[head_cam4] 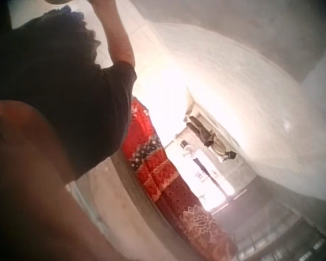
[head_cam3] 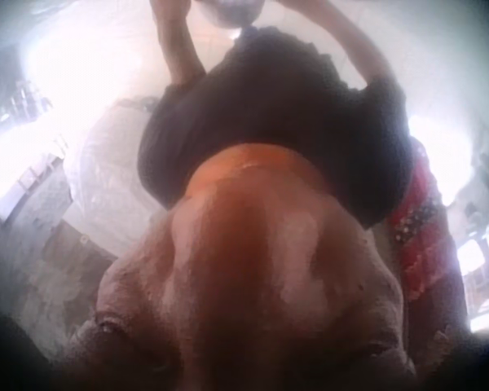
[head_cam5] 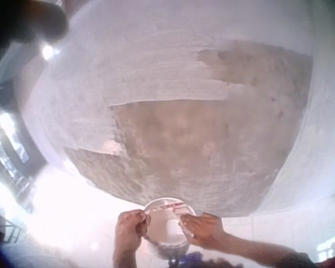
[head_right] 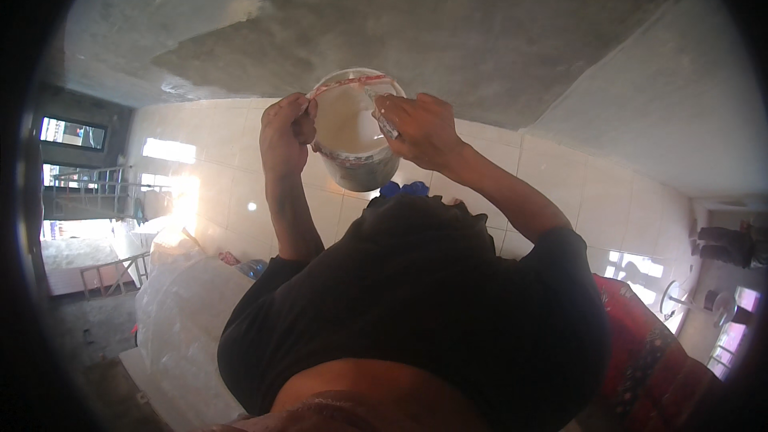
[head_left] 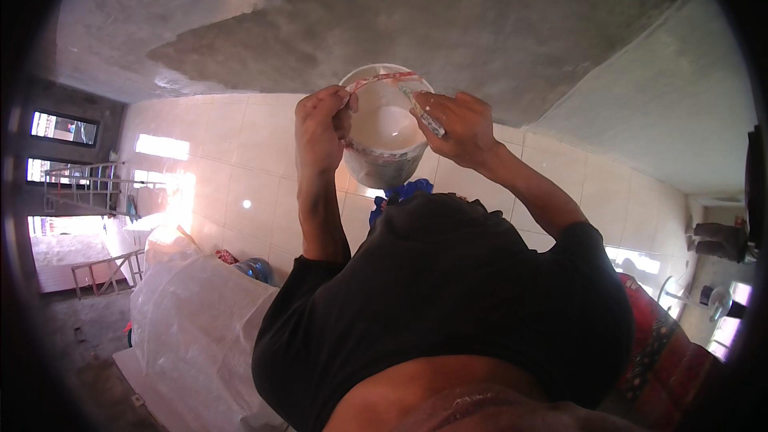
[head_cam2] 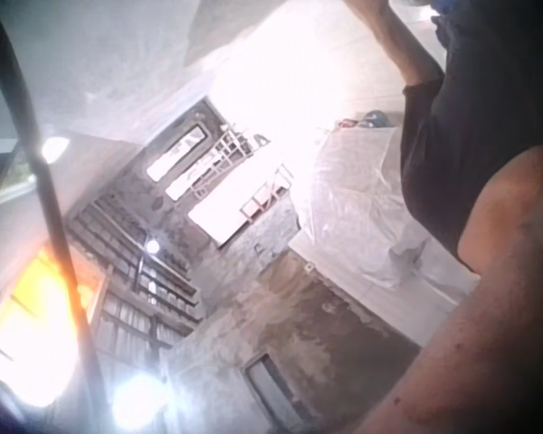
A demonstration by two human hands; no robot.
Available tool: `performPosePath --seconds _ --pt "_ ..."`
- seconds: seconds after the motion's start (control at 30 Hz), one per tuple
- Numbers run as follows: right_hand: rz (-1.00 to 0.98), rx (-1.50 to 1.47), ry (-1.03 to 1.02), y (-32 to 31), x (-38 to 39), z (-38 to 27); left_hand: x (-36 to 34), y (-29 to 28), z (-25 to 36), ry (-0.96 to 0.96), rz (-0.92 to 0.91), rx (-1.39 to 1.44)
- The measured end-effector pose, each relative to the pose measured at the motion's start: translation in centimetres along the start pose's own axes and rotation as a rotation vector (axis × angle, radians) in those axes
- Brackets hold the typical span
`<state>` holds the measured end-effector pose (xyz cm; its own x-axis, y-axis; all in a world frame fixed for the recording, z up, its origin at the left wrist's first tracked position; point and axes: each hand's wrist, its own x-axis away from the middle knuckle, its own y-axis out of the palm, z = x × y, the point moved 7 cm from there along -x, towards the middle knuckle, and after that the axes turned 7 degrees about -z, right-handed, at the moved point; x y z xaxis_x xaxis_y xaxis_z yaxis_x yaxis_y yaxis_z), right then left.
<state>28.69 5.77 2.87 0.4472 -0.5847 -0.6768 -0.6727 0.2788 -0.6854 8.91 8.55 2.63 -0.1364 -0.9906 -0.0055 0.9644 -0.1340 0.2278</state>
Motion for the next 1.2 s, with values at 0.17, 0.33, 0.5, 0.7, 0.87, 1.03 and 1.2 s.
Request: performPosePath --seconds 0.17,0.33,0.5,0.7,0.87,1.03,1.2 --pt "0.091 -0.194 0.051 -5.3 1.1 0.5 -0.5 0.3 -0.4 0.034 0.098 0.021" --pt "0.435 -0.581 0.446 -13.9 3.5 5.9 -0.7 0.2 -1.1 0.040 0.102 0.046" --pt "0.951 -0.189 0.446 -27.9 5.8 13.9 -0.7 0.5 -1.7 0.046 0.185 0.006" --pt "1.221 0.286 0.194 -43.3 5.0 21.3 -0.5 0.4 -2.2 0.105 0.277 -0.022" --pt "1.244 0.492 0.189 -48.5 3.9 24.4 0.3 1.3 -2.3 0.163 0.376 -0.033" --pt "1.245 0.563 0.178 -50.7 3.9 26.2 0.3 1.8 -2.9 0.162 0.393 -0.041" --pt "1.220 0.605 0.161 -51.7 4.0 26.5 0.5 2.7 -2.9 0.184 0.390 -0.039"
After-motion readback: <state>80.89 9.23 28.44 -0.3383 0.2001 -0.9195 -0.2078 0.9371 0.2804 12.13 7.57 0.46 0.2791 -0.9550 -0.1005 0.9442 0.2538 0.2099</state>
